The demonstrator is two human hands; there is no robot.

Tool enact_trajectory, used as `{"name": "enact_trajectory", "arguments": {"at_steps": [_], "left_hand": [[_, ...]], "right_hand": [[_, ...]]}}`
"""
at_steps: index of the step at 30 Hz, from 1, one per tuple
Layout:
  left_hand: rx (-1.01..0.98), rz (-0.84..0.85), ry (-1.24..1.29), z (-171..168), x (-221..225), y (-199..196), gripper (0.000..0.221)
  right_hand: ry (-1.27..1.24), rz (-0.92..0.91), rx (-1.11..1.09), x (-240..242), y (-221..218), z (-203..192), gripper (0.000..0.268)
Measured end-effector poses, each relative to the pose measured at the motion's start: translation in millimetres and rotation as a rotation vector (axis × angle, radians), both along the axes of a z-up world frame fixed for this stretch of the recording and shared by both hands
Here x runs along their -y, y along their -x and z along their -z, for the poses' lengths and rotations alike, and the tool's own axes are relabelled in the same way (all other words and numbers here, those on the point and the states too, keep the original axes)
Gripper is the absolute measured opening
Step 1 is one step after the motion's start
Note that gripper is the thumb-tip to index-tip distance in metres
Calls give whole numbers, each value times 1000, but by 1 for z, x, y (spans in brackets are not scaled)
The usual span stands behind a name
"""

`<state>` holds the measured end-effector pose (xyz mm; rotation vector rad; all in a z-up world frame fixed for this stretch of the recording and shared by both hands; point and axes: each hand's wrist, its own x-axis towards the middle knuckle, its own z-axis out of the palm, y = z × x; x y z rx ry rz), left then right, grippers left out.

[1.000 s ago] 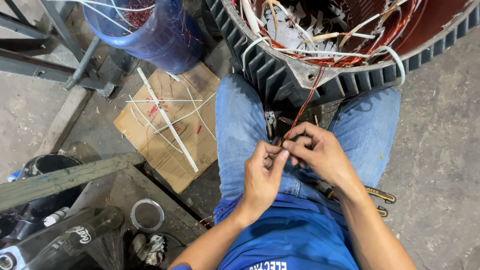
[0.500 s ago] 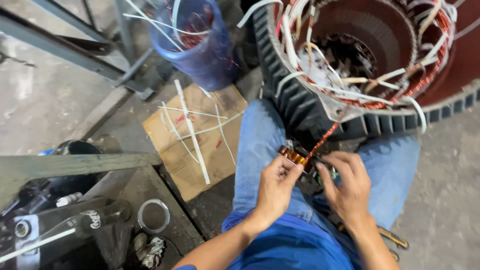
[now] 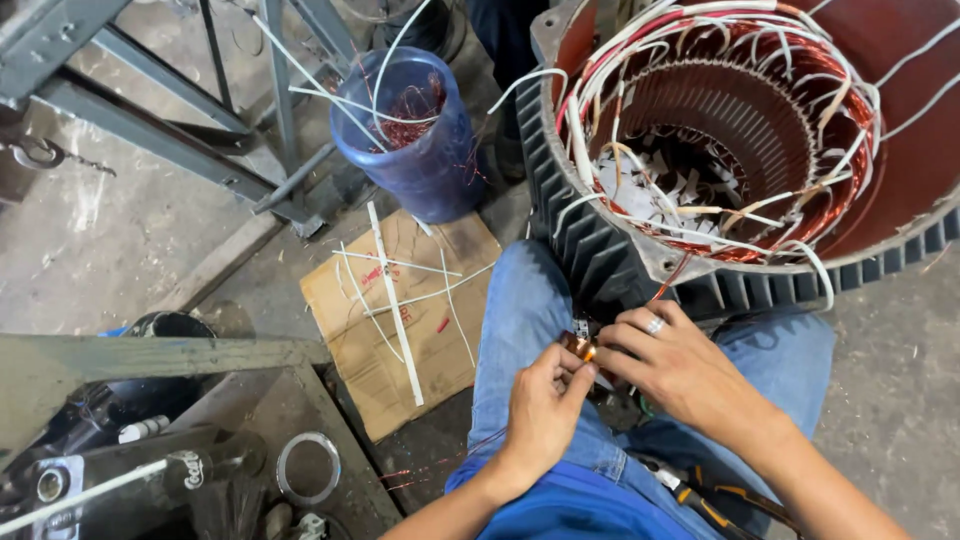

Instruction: Repairing an industrial electric motor by insulating and organizing copper wires within the stator.

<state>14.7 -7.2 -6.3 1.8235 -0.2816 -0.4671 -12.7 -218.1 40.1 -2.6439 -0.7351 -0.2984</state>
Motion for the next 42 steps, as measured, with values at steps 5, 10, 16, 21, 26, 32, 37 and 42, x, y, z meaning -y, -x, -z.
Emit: {"name": "enact_trajectory", "arguments": {"at_steps": [5, 10, 16, 21, 26, 32, 37, 42], "left_hand": [[-7, -19, 37, -2, 0, -1, 4], [331, 10, -154, -24, -3, 2, 30], [899, 60, -308, -17, -8, -4, 18], [1084, 56, -336, -3, -8, -10, 13], [1006, 17, -262, -5, -7, -10, 6], [1048, -19, -284, 2, -4, -7, 6], [1036, -25, -266, -1, -2, -1, 4], [428, -150, 21, 1, -9, 17, 5]], "right_hand": [[74, -31, 49, 3, -12, 3, 25], [125, -23, 80, -2, -14, 6, 28], [98, -53, 21, -1, -23, 3, 22], [70, -101, 56, 1, -31, -7, 18], [-74, -100, -376, 8, -51, -40, 19], [188, 87, -897, -18, -96, -13, 51], [-4, 9, -934, -41, -108, 14, 51], [-194, 218, -784, -71, -84, -37, 52]]}}
